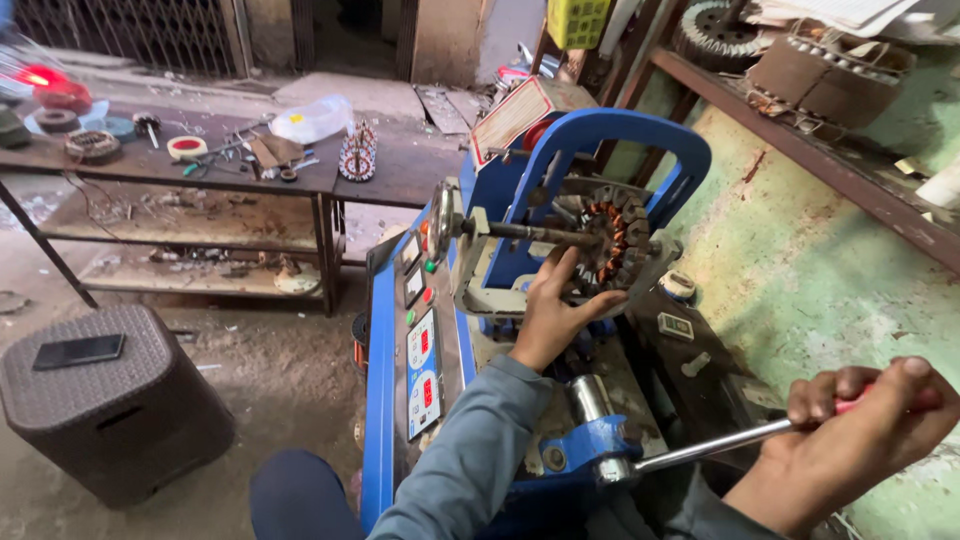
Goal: The person operates a blue stator winding machine, inserting copper wire into the slots of a motor stator and pressing buttons to wind the coils. The person repeatedly adjusts the stator and uses a red-handled tool to assist with the winding process.
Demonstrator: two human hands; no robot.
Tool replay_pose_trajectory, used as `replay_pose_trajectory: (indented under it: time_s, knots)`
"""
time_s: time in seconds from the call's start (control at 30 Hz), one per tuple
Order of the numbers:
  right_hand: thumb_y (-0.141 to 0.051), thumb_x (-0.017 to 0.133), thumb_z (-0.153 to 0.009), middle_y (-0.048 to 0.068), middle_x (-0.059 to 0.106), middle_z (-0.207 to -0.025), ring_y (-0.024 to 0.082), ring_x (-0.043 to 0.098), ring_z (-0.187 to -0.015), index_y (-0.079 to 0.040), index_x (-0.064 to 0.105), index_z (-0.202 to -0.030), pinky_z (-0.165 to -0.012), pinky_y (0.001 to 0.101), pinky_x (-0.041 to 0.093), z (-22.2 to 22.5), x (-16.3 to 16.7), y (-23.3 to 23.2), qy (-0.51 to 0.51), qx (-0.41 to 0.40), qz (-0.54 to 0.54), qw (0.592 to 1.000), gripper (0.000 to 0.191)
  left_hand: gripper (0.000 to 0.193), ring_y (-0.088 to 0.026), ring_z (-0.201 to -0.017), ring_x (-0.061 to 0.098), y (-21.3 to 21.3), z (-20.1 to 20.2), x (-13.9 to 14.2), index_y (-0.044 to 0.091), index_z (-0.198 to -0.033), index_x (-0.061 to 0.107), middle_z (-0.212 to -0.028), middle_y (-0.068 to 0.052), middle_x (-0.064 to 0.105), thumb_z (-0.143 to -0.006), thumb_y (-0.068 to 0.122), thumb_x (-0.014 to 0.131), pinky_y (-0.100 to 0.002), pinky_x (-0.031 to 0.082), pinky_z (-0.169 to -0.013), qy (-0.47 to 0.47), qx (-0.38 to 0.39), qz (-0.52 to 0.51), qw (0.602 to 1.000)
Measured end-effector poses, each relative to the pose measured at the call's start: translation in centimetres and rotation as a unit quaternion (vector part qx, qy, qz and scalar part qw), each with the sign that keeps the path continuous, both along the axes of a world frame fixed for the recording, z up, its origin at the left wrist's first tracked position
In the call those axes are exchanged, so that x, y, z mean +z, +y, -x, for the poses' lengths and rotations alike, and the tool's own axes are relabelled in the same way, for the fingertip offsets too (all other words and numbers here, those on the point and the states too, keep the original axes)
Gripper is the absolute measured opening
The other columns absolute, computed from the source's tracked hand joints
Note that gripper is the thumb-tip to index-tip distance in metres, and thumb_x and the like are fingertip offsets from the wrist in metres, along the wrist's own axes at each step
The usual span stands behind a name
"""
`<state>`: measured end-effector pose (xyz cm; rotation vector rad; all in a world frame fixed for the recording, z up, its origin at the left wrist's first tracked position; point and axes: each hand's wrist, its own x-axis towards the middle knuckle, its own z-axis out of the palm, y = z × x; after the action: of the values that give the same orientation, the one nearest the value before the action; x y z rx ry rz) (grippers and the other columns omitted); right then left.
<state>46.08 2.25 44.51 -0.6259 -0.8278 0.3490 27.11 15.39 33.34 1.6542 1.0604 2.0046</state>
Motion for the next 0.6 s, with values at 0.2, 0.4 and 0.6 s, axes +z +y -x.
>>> replay_pose_trajectory:
  time_s: [0.2, 0.4, 0.6]
  knots:
    - [-0.026, 0.048, -0.117, 0.000, 0.044, -0.081, 0.008, 0.043, -0.064, -0.016, 0.041, -0.115, -0.052, 0.0260, 0.032, -3.5, -4.7, 2.5, -0.045, -0.106, 0.037, 0.993, 0.013, 0.089, -0.035, -0.127, 0.063, -0.2, 0.0, -0.4, -0.003, -0.146, 0.053, -0.139, -0.024, 0.059, -0.080, 0.048, 0.086, -0.042, 0.053, -0.105, 0.005, 0.002, -0.026, 1.000]
    - [-0.016, 0.048, -0.114, 0.013, 0.056, -0.119, 0.025, 0.057, -0.094, -0.004, 0.042, -0.137, -0.080, 0.0388, 0.049, -0.4, -1.9, 0.2, -0.309, -0.423, 0.037, 0.851, 0.027, 0.088, -0.036, -0.131, 0.062, -0.4, 0.3, -0.4, -0.001, -0.143, 0.054, -0.143, -0.024, 0.058, -0.078, 0.048, 0.087, -0.042, 0.051, -0.110, -0.010, -0.008, -0.035, 0.999]
    - [-0.011, 0.060, -0.112, 0.017, 0.066, -0.133, 0.037, 0.058, -0.132, -0.003, 0.066, -0.129, -0.120, 0.0458, 0.041, 5.7, 3.8, 2.7, -0.608, -0.177, -0.079, 0.770, 0.020, 0.089, -0.040, -0.135, 0.057, -0.3, 0.1, -0.4, -0.001, -0.146, 0.052, -0.147, -0.028, 0.054, -0.078, 0.044, 0.088, -0.044, 0.047, -0.112, 0.000, 0.030, -0.075, 0.997]
